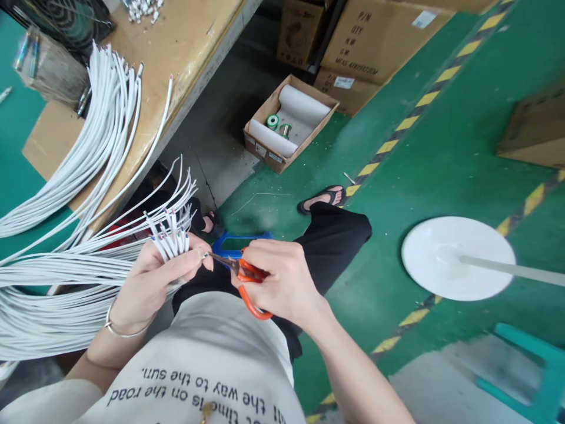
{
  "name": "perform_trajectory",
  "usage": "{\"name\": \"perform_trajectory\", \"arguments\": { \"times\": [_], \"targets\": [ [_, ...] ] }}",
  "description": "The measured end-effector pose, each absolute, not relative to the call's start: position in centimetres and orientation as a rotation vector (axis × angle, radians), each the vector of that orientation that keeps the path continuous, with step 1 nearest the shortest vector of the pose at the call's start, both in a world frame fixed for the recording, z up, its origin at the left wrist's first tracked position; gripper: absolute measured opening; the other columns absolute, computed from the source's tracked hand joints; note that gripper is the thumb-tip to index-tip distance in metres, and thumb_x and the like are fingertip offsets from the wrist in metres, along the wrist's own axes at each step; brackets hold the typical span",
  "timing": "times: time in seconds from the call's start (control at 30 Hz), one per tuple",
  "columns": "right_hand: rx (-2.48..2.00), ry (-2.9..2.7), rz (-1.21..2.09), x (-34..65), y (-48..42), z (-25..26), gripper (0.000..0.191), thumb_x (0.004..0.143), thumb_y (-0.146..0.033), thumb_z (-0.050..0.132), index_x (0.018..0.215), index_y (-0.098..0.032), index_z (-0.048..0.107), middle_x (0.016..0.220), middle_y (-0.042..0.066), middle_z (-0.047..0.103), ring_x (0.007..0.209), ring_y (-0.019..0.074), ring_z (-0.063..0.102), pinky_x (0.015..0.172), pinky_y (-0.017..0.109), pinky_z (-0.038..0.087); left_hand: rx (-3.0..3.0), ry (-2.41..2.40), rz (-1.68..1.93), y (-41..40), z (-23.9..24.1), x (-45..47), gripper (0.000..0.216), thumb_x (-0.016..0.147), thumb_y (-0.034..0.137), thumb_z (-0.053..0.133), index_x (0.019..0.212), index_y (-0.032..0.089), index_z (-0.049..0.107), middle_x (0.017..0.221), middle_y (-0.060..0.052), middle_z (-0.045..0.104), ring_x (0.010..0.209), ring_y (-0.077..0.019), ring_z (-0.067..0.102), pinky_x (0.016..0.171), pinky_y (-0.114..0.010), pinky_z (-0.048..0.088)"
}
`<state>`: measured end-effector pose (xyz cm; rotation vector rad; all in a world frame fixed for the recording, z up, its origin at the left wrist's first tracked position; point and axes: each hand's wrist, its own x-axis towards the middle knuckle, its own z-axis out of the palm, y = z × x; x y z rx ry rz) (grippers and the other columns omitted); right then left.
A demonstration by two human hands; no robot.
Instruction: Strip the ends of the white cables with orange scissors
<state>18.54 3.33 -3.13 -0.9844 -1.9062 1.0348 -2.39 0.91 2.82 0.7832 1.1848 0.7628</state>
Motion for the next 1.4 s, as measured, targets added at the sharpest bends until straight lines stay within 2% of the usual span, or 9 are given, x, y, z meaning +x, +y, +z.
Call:
{"name": "perform_trajectory", "arguments": {
  "times": [0.23, 0.5, 0.63, 0.8, 0.9, 0.97, 1.1, 1.23, 1.4],
  "targets": [
    [-0.937, -1.911, 1.015, 18.4, 3.4, -3.6, 0.037, 0.072, 0.0, 0.06, 0.061, -0.022, 0.032, 0.06, -0.006, 0.028, 0.057, 0.0097, 0.023, 0.051, 0.027, 0.023, 0.734, 1.16, 0.717, 1.1, 3.0, -2.6, 0.028, 0.099, 0.043, 0.072, 0.087, 0.018, 0.08, 0.066, 0.002, 0.047, 0.06, -0.011, 0.033, 0.057, -0.031, 0.022],
    [-0.964, -1.929, 0.972, 18.2, 3.3, -3.4, 0.04, 0.072, -0.002, 0.06, 0.061, -0.022, 0.027, 0.058, -0.007, 0.026, 0.055, 0.0085, 0.02, 0.049, 0.027, 0.019, 0.758, 1.182, 0.724, 1.1, 3.0, -2.5, 0.027, 0.098, 0.041, 0.072, 0.087, 0.018, 0.08, 0.063, 0.004, 0.042, 0.059, -0.0106, 0.031, 0.056, -0.03, 0.023],
    [-1.033, -1.905, 0.874, 17.9, 2.9, -3.4, 0.04, 0.077, -0.005, 0.06, 0.059, -0.021, 0.029, 0.055, -0.007, 0.027, 0.053, 0.0081, 0.022, 0.048, 0.027, 0.018, 0.772, 1.225, 0.741, 1.1, 3.0, -2.2, 0.025, 0.099, 0.039, 0.072, 0.088, 0.018, 0.081, 0.064, 0.003, 0.046, 0.06, -0.0105, 0.033, 0.056, -0.028, 0.025],
    [-1.158, -1.693, 0.897, 16.0, 1.6, -3.7, 0.037, 0.081, -0.007, 0.062, 0.057, -0.021, 0.036, 0.054, -0.006, 0.033, 0.051, 0.0073, 0.025, 0.046, 0.026, 0.019, 0.878, 1.318, 0.818, 1.2, 3.2, -1.7, 0.024, 0.099, 0.039, 0.072, 0.09, 0.018, 0.082, 0.07, -0.001, 0.06, 0.06, -0.0112, 0.037, 0.056, -0.028, 0.033],
    [-1.188, -1.544, 0.985, 14.6, 1.3, -3.8, 0.038, 0.08, -0.01, 0.067, 0.055, -0.02, 0.039, 0.052, -0.006, 0.035, 0.048, 0.0071, 0.026, 0.044, 0.026, 0.02, 0.907, 1.334, 0.848, 1.2, 3.3, -1.6, 0.025, 0.1, 0.039, 0.071, 0.089, 0.019, 0.08, 0.065, 0.001, 0.056, 0.057, -0.0108, 0.034, 0.055, -0.028, 0.032],
    [-1.215, -1.388, 1.029, 14.5, 1.9, -3.9, 0.042, 0.084, -0.015, 0.069, 0.053, -0.02, 0.04, 0.049, -0.005, 0.036, 0.045, 0.0076, 0.029, 0.043, 0.026, 0.024, 0.91, 1.315, 0.868, 1.1, 3.4, -1.9, 0.024, 0.1, 0.039, 0.071, 0.09, 0.019, 0.08, 0.063, 0.003, 0.051, 0.057, -0.0105, 0.034, 0.056, -0.028, 0.031],
    [-1.284, -1.092, 0.946, 16.9, 3.9, -4.6, 0.055, 0.1, -0.025, 0.052, 0.05, -0.023, 0.029, 0.041, -0.005, 0.028, 0.035, 0.0088, 0.029, 0.039, 0.027, 0.027, 0.838, 1.256, 0.843, 0.4, 3.1, -2.5, 0.025, 0.102, 0.04, 0.069, 0.091, 0.02, 0.08, 0.06, 0.005, 0.044, 0.053, -0.0096, 0.028, 0.054, -0.03, 0.026],
    [-1.349, -1.238, 1.041, 18.6, 4.2, -4.9, 0.046, 0.09, -0.018, 0.07, 0.051, -0.02, 0.046, 0.045, -0.005, 0.04, 0.041, 0.0081, 0.033, 0.042, 0.027, 0.026, 0.776, 1.267, 0.848, 0.3, 2.7, -2.6, 0.028, 0.101, 0.042, 0.069, 0.091, 0.018, 0.078, 0.059, 0.005, 0.038, 0.054, -0.0101, 0.028, 0.053, -0.03, 0.022],
    [-1.196, -1.654, 1.004, 17.4, 3.4, -3.8, 0.045, 0.083, -0.011, 0.07, 0.056, -0.02, 0.034, 0.055, -0.006, 0.031, 0.051, 0.0065, 0.024, 0.046, 0.026, 0.02, 0.762, 1.235, 0.898, 0.9, 2.9, -2.4, 0.026, 0.101, 0.041, 0.069, 0.09, 0.018, 0.076, 0.059, 0.006, 0.037, 0.053, -0.0092, 0.027, 0.051, -0.029, 0.019]
  ]
}}
